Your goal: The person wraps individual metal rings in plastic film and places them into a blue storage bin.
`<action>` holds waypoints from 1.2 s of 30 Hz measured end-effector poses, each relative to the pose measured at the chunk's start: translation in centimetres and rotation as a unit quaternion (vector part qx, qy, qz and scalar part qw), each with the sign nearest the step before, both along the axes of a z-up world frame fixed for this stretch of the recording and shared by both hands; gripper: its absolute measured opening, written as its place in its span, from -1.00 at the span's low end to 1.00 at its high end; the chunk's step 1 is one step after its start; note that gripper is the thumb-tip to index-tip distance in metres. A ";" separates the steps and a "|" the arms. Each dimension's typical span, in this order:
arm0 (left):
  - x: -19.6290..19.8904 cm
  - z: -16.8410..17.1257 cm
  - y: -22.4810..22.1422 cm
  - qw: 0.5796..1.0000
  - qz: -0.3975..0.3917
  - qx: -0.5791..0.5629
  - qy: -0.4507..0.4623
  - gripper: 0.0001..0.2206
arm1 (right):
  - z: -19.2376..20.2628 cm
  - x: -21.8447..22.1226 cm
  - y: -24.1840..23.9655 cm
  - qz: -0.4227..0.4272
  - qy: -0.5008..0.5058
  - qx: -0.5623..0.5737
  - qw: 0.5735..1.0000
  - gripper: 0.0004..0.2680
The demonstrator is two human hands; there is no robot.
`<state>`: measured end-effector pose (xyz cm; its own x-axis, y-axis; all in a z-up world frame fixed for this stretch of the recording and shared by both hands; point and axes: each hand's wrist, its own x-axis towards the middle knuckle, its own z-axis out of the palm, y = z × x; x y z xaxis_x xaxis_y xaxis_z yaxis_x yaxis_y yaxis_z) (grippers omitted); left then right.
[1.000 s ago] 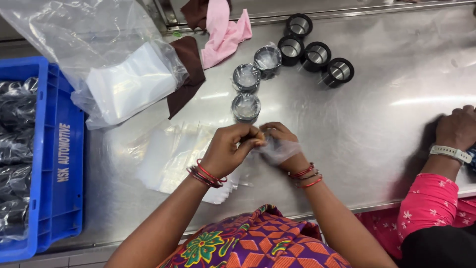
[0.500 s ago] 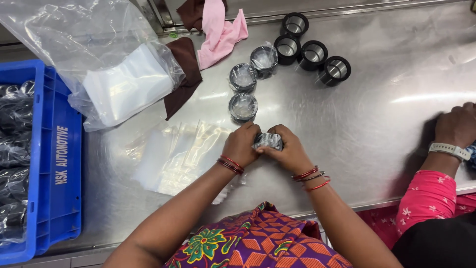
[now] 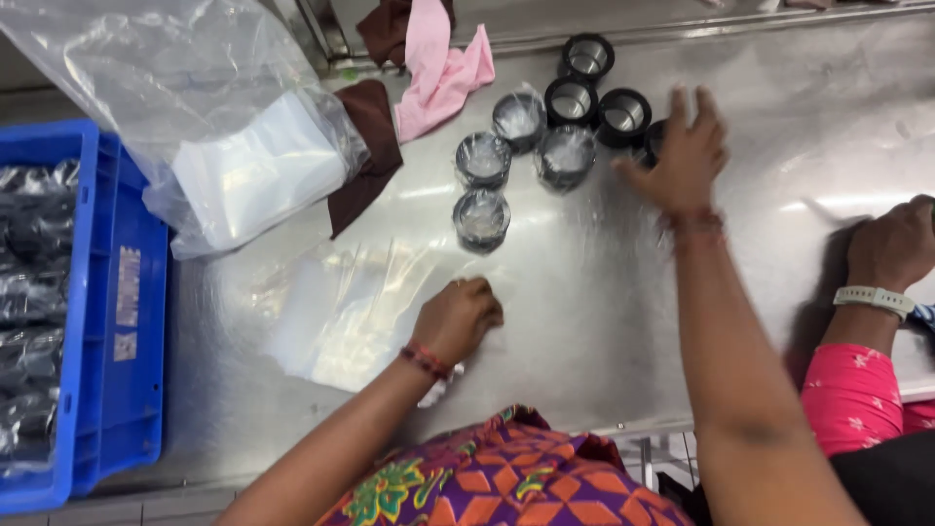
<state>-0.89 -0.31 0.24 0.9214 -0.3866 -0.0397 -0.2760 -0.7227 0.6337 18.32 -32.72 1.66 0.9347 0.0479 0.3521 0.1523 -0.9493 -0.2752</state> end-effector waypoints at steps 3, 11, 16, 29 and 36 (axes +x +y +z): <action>0.1 0.8 -0.6 0.997 0.032 -0.051 -0.040 -0.94 | -1.4 1.3 -3.0 -0.030 0.082 -0.014 0.996 -0.25; 0.1 -0.4 -0.7 0.957 0.094 -0.273 0.034 -0.93 | 0.2 -9.4 1.3 0.131 0.117 0.030 0.984 -0.49; 0.6 -0.1 -1.1 0.953 0.098 -0.273 0.089 -0.93 | 4.7 -12.1 6.2 0.211 0.397 0.271 0.851 -0.36; 2.9 9.8 1.4 0.934 -0.122 -0.320 -0.100 -0.89 | 3.0 -15.5 10.3 0.387 0.332 0.342 0.789 -0.35; 1.5 8.5 1.3 0.969 0.052 -0.221 0.099 -0.69 | -2.9 -17.4 13.0 0.132 0.126 0.298 0.937 -0.80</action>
<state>0.63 1.00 8.75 0.9474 -0.3122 -0.0709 -0.0583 -0.3859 0.9207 0.97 -19.70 -1.19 0.9753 0.1537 0.1588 0.2181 -0.5549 -0.8028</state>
